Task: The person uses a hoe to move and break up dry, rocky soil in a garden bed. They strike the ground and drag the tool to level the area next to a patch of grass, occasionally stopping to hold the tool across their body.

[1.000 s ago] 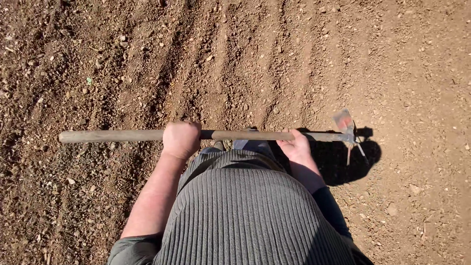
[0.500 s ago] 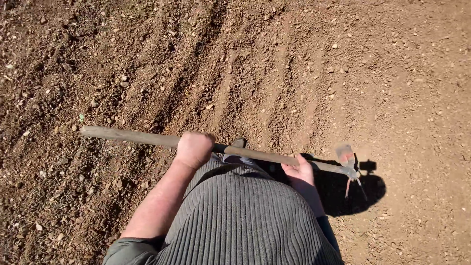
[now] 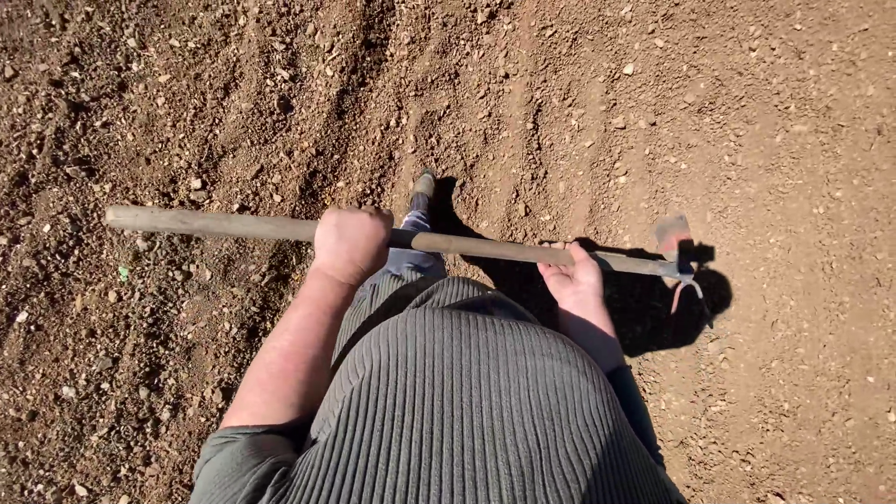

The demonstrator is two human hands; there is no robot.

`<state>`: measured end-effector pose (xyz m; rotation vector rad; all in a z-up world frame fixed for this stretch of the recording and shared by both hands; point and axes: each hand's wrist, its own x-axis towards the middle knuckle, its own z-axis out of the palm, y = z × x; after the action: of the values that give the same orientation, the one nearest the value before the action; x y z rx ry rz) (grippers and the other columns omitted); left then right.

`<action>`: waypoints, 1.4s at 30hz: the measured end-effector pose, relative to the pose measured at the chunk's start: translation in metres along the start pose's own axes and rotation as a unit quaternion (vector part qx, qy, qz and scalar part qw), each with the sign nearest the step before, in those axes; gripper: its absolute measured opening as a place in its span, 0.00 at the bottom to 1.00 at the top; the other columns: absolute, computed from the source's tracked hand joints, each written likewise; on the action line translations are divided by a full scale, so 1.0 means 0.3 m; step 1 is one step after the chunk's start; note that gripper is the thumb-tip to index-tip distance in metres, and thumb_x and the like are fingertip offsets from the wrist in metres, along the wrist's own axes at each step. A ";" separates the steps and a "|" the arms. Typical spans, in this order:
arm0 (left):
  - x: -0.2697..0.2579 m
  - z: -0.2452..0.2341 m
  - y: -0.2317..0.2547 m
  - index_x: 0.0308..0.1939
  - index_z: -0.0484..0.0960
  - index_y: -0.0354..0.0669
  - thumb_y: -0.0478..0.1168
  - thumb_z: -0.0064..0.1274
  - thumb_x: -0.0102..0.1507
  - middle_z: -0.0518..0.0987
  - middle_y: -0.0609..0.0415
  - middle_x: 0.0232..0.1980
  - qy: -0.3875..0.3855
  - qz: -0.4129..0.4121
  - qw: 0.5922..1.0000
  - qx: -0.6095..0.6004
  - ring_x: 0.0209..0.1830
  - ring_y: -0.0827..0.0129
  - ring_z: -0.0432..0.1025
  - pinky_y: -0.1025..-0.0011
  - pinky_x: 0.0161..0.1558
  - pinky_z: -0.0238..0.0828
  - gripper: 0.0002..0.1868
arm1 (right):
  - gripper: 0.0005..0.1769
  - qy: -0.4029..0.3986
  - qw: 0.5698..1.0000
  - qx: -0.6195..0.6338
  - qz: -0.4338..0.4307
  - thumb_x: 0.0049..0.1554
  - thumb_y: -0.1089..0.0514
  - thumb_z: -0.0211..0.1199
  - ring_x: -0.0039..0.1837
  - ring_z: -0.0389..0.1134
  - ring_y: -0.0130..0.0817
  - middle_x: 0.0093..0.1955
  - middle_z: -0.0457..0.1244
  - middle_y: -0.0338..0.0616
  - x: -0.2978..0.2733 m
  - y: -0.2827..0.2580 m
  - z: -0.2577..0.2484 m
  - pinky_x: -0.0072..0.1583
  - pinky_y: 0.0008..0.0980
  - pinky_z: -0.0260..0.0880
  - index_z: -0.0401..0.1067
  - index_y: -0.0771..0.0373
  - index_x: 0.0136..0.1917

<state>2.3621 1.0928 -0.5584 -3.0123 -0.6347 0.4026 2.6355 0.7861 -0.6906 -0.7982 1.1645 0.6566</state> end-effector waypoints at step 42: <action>2.395 -0.004 -0.323 0.27 0.83 0.52 0.46 0.51 0.63 0.79 0.63 0.21 -0.009 0.022 1.000 0.020 0.25 0.66 0.79 0.62 0.32 0.73 0.12 | 0.04 -0.027 0.998 0.046 -0.026 0.58 0.64 0.64 0.48 0.74 0.39 0.43 0.68 0.42 1.078 -0.753 1.904 0.61 0.62 0.73 0.72 0.57 0.46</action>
<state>2.9589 1.4700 -0.7240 -2.9919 -0.5546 0.4397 3.2098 1.1430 -0.8477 -0.7270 1.1126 0.5746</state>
